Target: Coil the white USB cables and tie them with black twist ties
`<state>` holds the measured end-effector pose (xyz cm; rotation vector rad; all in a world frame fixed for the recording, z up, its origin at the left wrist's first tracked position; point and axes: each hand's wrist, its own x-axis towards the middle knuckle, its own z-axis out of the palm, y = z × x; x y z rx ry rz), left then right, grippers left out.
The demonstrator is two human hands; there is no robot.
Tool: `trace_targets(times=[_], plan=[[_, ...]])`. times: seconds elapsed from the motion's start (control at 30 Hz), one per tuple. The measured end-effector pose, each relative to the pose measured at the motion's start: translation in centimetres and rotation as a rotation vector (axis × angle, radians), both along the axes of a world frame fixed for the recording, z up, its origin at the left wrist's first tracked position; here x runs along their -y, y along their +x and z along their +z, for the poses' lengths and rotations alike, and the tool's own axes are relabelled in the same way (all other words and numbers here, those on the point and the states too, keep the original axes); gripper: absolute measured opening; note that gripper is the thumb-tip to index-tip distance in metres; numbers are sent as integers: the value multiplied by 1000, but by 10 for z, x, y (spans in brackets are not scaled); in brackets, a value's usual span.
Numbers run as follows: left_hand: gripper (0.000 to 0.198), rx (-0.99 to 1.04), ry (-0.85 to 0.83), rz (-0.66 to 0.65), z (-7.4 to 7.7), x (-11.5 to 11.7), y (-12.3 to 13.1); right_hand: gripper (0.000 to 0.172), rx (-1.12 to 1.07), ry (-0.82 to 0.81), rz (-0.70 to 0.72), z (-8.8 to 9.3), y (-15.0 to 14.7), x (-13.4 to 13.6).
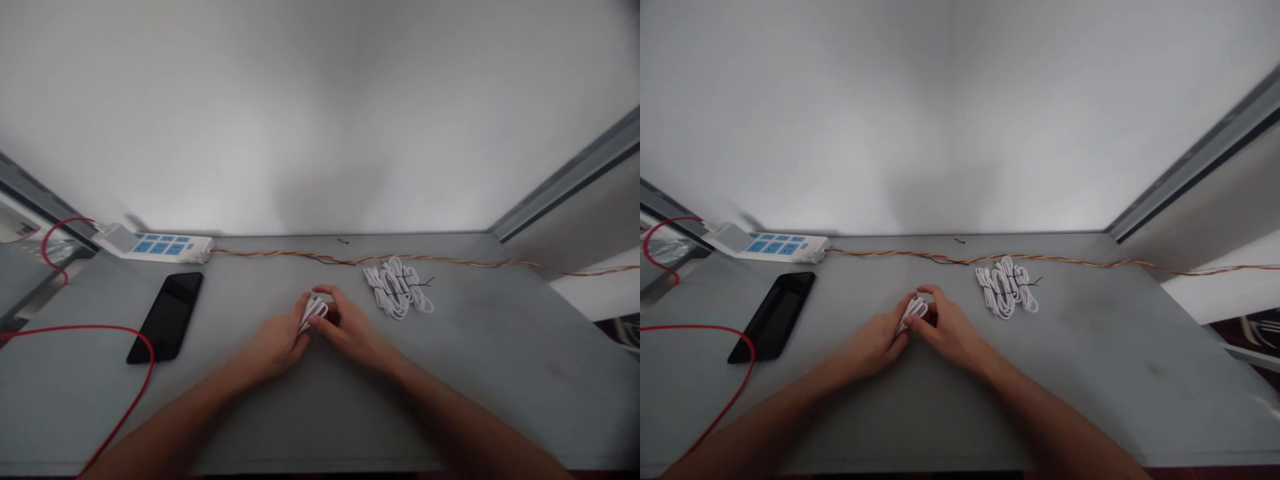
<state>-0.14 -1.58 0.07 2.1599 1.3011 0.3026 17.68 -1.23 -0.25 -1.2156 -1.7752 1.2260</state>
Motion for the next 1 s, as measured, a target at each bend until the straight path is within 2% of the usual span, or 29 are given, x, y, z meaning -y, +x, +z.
trace_targets(times=[0.03, 0.13, 0.27, 0.4, 0.53, 0.63, 0.7, 0.77, 0.87, 1.0], plan=[[64, -23, 5, 21, -2, 1, 1, 42, 5, -3, 1, 1, 0, 1], [64, -42, 27, 43, -7, 3, 2, 29, 93, 31, 11, 3, -2, 2], [49, 36, 59, -2, -5, 3, 2, 23, 59, 50, -9, 4, -2, -2], [35, 147, 80, -46, 1, 2, 0, 27, 55, 71, -124, 0, 0, -7], [36, 159, 67, -60, 3, -1, 0, 31, 38, 80, -135, -5, 2, -10], [38, 221, 35, -15, 2, -4, -1, 40, 58, 174, -156, -11, 11, -19], [39, 269, 8, 20, 3, -6, -3, 42, 226, 299, -195, -15, 21, -29], [40, 308, -13, 50, 5, -6, -4, 52, 437, 370, -249, -21, 31, -40], [40, 351, -41, 86, 10, -5, -5, 63, 660, 404, -222, -31, 40, -49], [38, 458, -107, 116, 17, -1, -4, 68, 787, 408, -195, -34, 40, -50]])
